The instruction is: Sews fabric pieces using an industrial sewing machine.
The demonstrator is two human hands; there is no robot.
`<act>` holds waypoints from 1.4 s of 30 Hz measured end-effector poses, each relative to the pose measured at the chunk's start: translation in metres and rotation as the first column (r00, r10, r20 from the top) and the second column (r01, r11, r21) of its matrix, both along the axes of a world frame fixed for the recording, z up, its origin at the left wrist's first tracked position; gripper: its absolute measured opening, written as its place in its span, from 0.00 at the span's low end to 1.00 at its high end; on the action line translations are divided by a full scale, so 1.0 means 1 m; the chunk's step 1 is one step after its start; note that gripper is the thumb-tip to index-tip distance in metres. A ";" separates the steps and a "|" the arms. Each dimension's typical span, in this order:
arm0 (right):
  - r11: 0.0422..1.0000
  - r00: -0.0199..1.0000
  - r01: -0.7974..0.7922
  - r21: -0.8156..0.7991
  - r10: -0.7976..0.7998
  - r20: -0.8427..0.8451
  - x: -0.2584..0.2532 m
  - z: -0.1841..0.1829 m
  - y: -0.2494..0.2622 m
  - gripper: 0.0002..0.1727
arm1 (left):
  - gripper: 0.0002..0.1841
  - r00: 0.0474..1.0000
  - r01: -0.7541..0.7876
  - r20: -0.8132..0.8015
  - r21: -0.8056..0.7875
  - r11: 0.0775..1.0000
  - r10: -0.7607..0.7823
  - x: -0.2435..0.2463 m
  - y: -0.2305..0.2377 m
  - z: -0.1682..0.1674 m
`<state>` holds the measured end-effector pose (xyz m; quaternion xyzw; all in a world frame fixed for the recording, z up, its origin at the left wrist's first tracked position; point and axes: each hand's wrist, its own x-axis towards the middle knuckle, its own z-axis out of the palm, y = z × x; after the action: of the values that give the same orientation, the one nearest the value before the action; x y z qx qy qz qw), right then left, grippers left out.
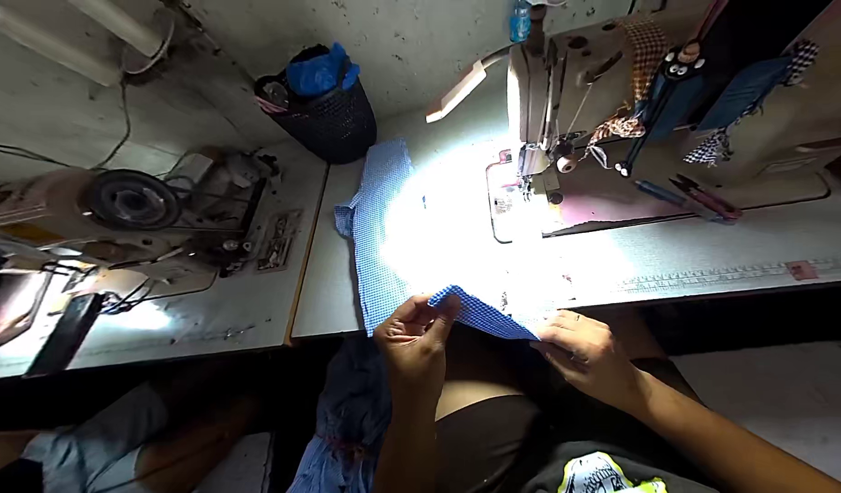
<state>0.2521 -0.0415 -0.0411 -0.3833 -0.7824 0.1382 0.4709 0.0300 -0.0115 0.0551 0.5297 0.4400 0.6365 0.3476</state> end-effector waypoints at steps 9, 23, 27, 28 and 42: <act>0.998 0.999 0.030 0.061 -0.029 -0.030 -0.021 -0.004 -0.008 0.10 | 0.11 0.652 0.471 -0.612 -0.136 0.872 -0.447 0.029 0.088 -0.022; 0.990 0.994 0.072 0.120 -0.081 0.073 -0.028 0.000 -0.009 0.10 | 0.13 0.406 0.453 -0.908 0.101 0.886 -0.104 0.038 0.107 -0.068; 0.988 0.992 0.089 0.129 -0.099 0.077 -0.029 -0.001 -0.011 0.11 | 0.13 0.450 0.454 -0.886 0.121 0.883 -0.110 0.039 0.106 -0.072; 0.988 0.992 0.090 0.125 -0.100 0.075 -0.029 -0.001 -0.011 0.11 | 0.13 0.460 0.459 -0.880 0.119 0.880 -0.121 0.038 0.107 -0.073; 0.987 0.990 0.139 0.083 -0.142 0.026 -0.025 0.000 0.003 0.10 | 0.14 0.396 0.459 -0.869 -0.093 0.884 -0.297 0.039 0.131 -0.062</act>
<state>0.2267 -0.0388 -0.0414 -0.4204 -0.7657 0.0668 0.4822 0.0687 0.1193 -0.0065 0.8870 0.3680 0.2206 0.1708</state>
